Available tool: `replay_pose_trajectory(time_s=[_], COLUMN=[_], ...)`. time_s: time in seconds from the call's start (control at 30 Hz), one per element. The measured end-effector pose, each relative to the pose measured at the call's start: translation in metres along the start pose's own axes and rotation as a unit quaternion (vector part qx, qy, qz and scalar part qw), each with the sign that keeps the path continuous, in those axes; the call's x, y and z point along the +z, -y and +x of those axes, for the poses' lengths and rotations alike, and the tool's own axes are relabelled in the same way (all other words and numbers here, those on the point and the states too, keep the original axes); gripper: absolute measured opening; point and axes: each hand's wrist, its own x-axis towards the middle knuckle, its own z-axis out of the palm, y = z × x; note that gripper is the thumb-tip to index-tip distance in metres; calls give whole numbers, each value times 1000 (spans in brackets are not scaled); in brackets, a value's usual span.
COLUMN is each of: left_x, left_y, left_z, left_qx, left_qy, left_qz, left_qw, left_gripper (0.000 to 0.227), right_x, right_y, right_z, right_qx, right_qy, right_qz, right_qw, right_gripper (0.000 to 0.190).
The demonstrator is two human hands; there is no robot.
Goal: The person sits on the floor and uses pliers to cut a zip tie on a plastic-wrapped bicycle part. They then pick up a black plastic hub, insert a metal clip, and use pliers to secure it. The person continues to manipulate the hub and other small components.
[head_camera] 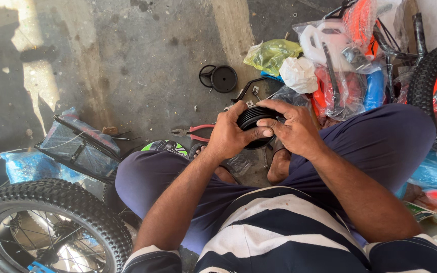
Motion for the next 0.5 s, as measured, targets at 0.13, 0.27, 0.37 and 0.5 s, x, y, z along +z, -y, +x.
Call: replay_pose_trajectory(time_s=[0.13,0.27,0.37,0.5], left_x=[3,2,-1,-2], left_y=[0,0,1,2], left_z=[-1,3,3,2], left_qx=[16,6,9,-6], left_qy=[-17,-15,-13,-18], left_qz=[6,-7,-42,-67], left_qw=[1000,1000,999,998], left_gripper=[53,55,58,58], right_x=[0,-7,-11,-14], right_y=[-3,-3,-1,1], right_z=[-1,3,2,2], right_qx=[-13,-75,-57,-50], right_qy=[-17,-19,5,29], right_qz=[-15,-51,-1,20], right_qw=[1000,996,998,998], right_gripper=[43,44,46,47])
